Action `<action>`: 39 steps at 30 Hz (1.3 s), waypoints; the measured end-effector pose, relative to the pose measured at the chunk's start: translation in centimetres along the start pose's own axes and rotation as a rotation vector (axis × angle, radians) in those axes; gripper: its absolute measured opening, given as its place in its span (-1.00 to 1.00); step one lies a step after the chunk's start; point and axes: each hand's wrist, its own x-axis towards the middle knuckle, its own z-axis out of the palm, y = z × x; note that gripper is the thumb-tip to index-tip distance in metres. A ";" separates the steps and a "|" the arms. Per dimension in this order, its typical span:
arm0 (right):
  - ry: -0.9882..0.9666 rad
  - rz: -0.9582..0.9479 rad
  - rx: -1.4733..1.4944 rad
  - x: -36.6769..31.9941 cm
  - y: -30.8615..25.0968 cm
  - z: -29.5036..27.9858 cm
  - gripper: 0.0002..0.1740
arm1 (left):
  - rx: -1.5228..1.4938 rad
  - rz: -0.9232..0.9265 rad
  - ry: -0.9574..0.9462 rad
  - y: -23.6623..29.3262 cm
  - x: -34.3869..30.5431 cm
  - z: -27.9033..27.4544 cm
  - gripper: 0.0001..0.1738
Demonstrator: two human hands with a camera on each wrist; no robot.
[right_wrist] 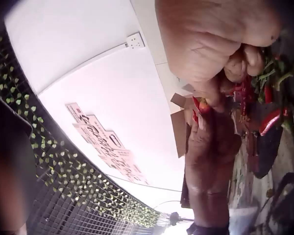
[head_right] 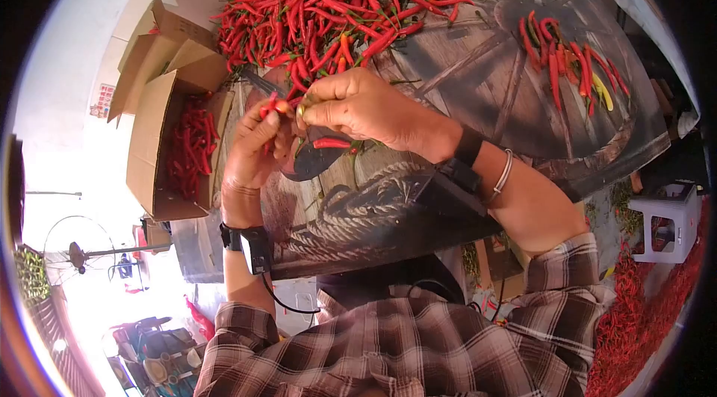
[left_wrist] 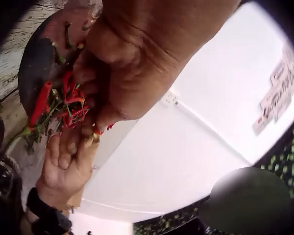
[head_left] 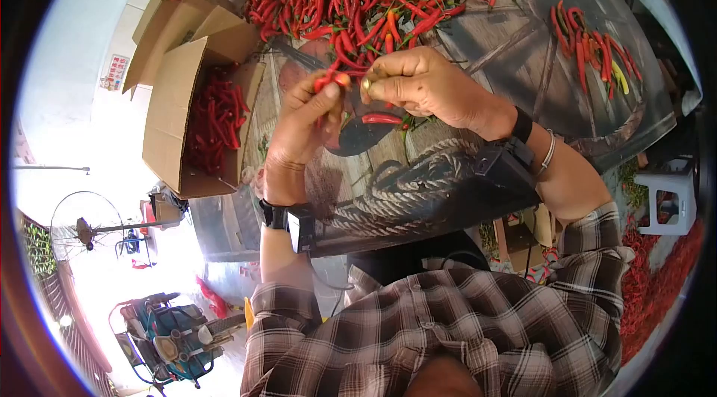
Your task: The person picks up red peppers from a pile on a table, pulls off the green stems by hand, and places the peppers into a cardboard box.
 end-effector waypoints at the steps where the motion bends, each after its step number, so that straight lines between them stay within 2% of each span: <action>1: 0.007 0.010 0.077 -0.1 0.0 0.0 -0.75 | -0.046 0.081 0.105 0.0 0.2 0.1 -0.79; 2: 0.009 0.010 0.079 0.1 0.3 -0.2 -0.75 | -0.090 0.161 0.210 -0.1 0.4 0.2 -0.78; 3: 0.100 -0.071 -0.047 0.5 0.8 -0.6 -0.72 | -0.088 0.159 0.207 -0.1 0.6 -0.1 -0.78; 4: 0.192 -0.153 -0.174 0.9 1.3 -1.0 -0.68 | -0.007 0.189 0.299 -0.3 0.8 -0.6 -0.77; 5: 0.196 -0.156 -0.173 1.1 1.8 -1.1 -0.68 | 0.074 0.219 0.391 -0.5 1.0 -1.3 -0.77; 6: 0.255 -0.251 -0.274 1.3 2.0 -1.1 -0.68 | 0.226 0.224 0.419 -0.5 1.2 -1.5 -0.74; 7: 0.310 -0.347 -0.375 1.5 2.2 -1.1 -0.68 | 0.228 0.225 0.419 -0.7 1.3 -1.4 -0.74; 8: 0.309 -0.347 -0.375 1.5 2.2 -1.3 -0.68 | 0.368 0.241 0.445 -1.2 1.5 -1.2 -0.72; 10: 0.319 -0.449 -0.689 1.2 1.8 -1.5 -0.73 | 0.667 0.253 0.495 -1.6 1.9 -0.7 -0.66; 11: 0.316 -0.448 -0.688 1.1 1.8 -1.5 -0.73 | 0.666 0.250 0.498 -1.9 2.3 -0.6 -0.66; 13: 0.373 -0.399 -0.715 1.0 1.8 -1.2 -0.78 | 0.907 0.310 0.483 -2.4 2.8 -0.6 -0.66; 14: 0.371 -0.401 -0.713 1.0 1.8 -1.0 -0.78 | 0.909 0.310 0.486 -2.3 2.9 -0.8 -0.66; 16: 0.408 -0.454 -0.578 1.1 2.0 -0.8 -0.79 | 1.011 0.198 0.412 -1.9 2.9 -0.5 -0.63; 17: 0.408 -0.455 -0.578 1.1 2.1 -0.8 -0.79 | 1.011 0.198 0.413 -2.0 2.8 -0.7 -0.63; 20: 0.409 -0.481 -0.600 1.2 2.3 -1.0 -0.80 | 1.182 0.231 0.505 -1.9 2.6 -1.2 -0.63; 22: 0.393 -0.446 -0.619 1.1 2.3 -1.1 -0.79 | 1.308 0.122 0.536 -1.1 2.0 -1.3 -0.66; 23: 0.395 -0.446 -0.620 1.1 2.3 -1.2 -0.79 | 1.309 0.124 0.533 -1.0 1.8 -1.7 -0.66; 26: 0.391 -0.461 -0.678 1.2 2.5 -1.3 -0.78 | 1.279 0.054 0.595 -0.8 1.0 -2.8 -0.69; 28: 0.393 -0.485 -0.676 1.3 2.6 -1.2 -0.76 | 0.957 0.115 0.615 -0.6 0.8 -3.0 -0.75; 29: 0.393 -0.484 -0.677 1.3 2.6 -1.2 -0.76 | 0.957 0.115 0.615 -0.5 0.7 -3.1 -0.75; 31: 0.401 -0.478 -0.681 1.3 2.5 -1.2 -0.76 | 0.367 0.122 0.555 0.5 0.5 -2.4 -0.82; 32: 0.400 -0.477 -0.682 1.3 2.5 -1.3 -0.76 | 0.365 0.122 0.556 0.8 0.4 -1.9 -0.82; 34: 0.326 -0.509 -0.731 1.4 2.3 -1.4 -0.76 | 0.007 0.075 0.471 1.0 0.3 -0.6 -0.88; 35: 0.325 -0.509 -0.731 1.3 2.2 -1.4 -0.76 | 0.006 0.076 0.473 0.7 0.4 -0.3 -0.88; 37: 0.220 -0.329 -0.538 0.9 1.7 -1.0 -0.79 | -0.226 0.031 0.394 -0.5 0.6 0.2 -0.82; 38: 0.220 -0.329 -0.539 0.8 1.7 -0.8 -0.79 | -0.250 0.071 0.283 -1.1 0.8 0.1 -0.82; 39: 0.192 -0.288 -0.432 0.9 1.8 -0.5 -0.80 | -0.251 0.071 0.284 -1.1 0.8 0.5 -0.82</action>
